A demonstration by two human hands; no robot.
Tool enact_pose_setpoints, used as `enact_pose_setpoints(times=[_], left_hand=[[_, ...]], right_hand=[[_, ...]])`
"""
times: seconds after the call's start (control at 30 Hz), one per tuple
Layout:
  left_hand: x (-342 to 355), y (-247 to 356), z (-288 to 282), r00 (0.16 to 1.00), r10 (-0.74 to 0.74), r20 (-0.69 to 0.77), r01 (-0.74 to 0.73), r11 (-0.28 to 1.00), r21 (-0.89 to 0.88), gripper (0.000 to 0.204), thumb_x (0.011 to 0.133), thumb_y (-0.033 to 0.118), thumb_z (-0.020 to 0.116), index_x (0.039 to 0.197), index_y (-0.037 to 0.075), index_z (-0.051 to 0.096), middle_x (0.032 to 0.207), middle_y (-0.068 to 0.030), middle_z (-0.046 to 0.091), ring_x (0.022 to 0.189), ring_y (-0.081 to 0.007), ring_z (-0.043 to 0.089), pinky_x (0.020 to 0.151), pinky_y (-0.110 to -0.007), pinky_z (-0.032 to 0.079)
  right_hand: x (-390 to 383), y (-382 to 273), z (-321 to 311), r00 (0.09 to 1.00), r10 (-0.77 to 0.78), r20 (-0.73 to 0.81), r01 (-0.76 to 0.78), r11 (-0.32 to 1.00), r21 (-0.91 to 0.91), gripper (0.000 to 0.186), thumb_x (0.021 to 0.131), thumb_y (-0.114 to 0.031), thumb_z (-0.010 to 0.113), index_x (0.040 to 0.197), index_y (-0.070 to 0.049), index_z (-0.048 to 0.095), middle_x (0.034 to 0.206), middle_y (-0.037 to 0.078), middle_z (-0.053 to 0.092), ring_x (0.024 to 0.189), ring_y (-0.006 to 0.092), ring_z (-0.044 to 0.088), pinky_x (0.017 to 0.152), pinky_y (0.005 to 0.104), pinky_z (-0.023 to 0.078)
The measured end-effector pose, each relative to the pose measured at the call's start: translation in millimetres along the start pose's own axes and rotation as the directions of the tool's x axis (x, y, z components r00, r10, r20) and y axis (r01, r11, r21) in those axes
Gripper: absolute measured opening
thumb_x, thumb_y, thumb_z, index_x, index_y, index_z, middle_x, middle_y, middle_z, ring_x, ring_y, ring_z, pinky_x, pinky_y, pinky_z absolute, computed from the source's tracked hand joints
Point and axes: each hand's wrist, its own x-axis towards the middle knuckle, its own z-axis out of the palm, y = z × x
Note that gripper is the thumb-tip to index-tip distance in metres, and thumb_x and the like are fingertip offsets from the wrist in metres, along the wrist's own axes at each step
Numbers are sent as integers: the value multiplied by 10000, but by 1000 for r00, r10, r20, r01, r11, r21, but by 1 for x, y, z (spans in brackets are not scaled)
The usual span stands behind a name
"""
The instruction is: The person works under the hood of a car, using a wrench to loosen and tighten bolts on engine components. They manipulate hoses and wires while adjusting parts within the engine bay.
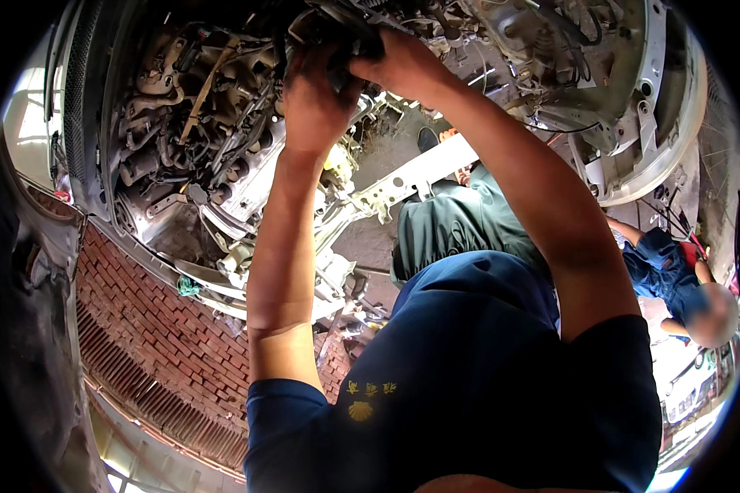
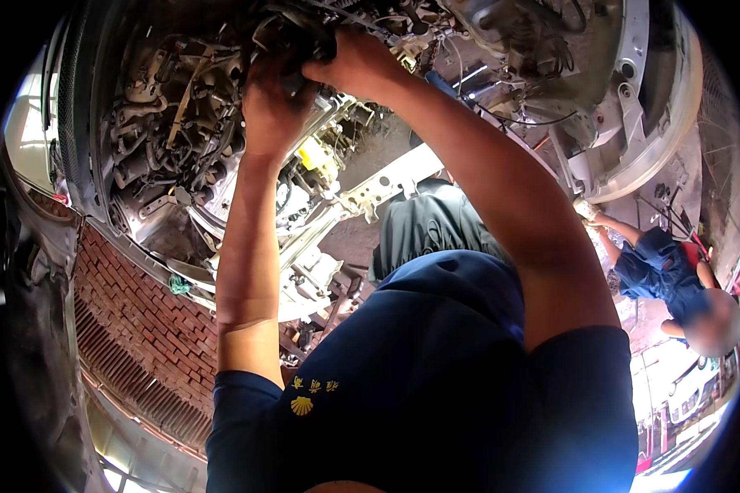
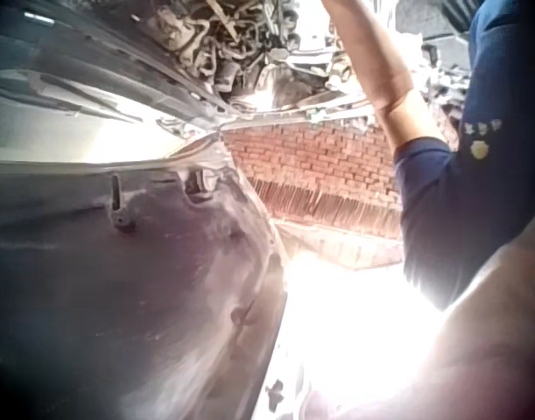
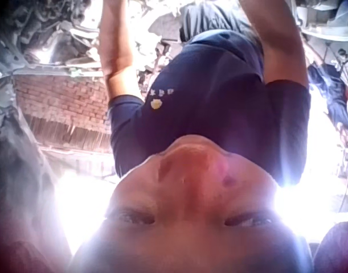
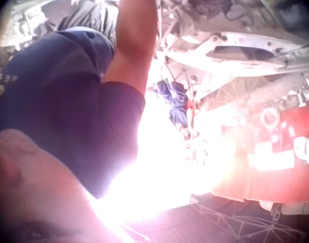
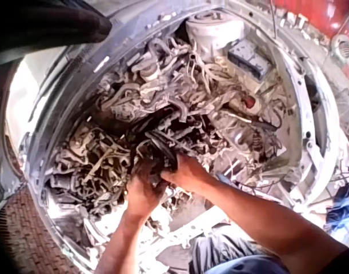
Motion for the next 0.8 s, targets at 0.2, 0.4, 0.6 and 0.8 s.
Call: enact_pose_setpoints(times=[0.2, 0.4, 0.6, 0.8], left_hand=[[-3, 1, 0, 999, -7, 39, 6, 1000, 7, 471, 795, 118, 794, 1234, 30, 646, 1092, -189, 692, 1025, -398, 645, 915, -474, 541], [-27, 28, 6, 990, 138, -33, -135, 988, 78, 601, 871, 85, 721, 1421, -46, 514, 1360, -277, 587, 1278, -464, 550, 1071, -534, 463], [-89, 58, 18, 994, -56, -89, 38, 982, -184, 310, 937, 23, 626, 1240, -44, 619, 1202, -181, 672, 1117, -324, 634, 950, -410, 519], [-118, 77, 70, 681, -651, 336, 635, 298, -712, 334, 1014, 3, 572, 1347, -24, 556, 1227, -128, 682, 1102, -197, 673, 955, -301, 529]], right_hand=[[-22, 38, -16, 924, 267, 275, -378, 760, 529, 538, 915, -482, 727, 1167, -9, 689, 987, 74, 735, 933, 210, 685, 862, 330, 513], [-61, 118, -17, 941, 145, 305, -269, 867, 420, 478, 1006, -421, 592, 1299, -53, 672, 1229, 122, 704, 1154, 229, 617, 1016, 320, 443], [-86, 148, 20, 988, 121, 92, -151, 752, 641, 301, 1034, -342, 622, 1150, -72, 681, 1025, 105, 712, 954, 244, 653, 817, 362, 517], [-88, 167, 35, 969, 241, 47, -244, 921, 304, 344, 1026, -402, 630, 1116, -82, 718, 874, 142, 675, 762, 291, 657, 707, 418, 508]])
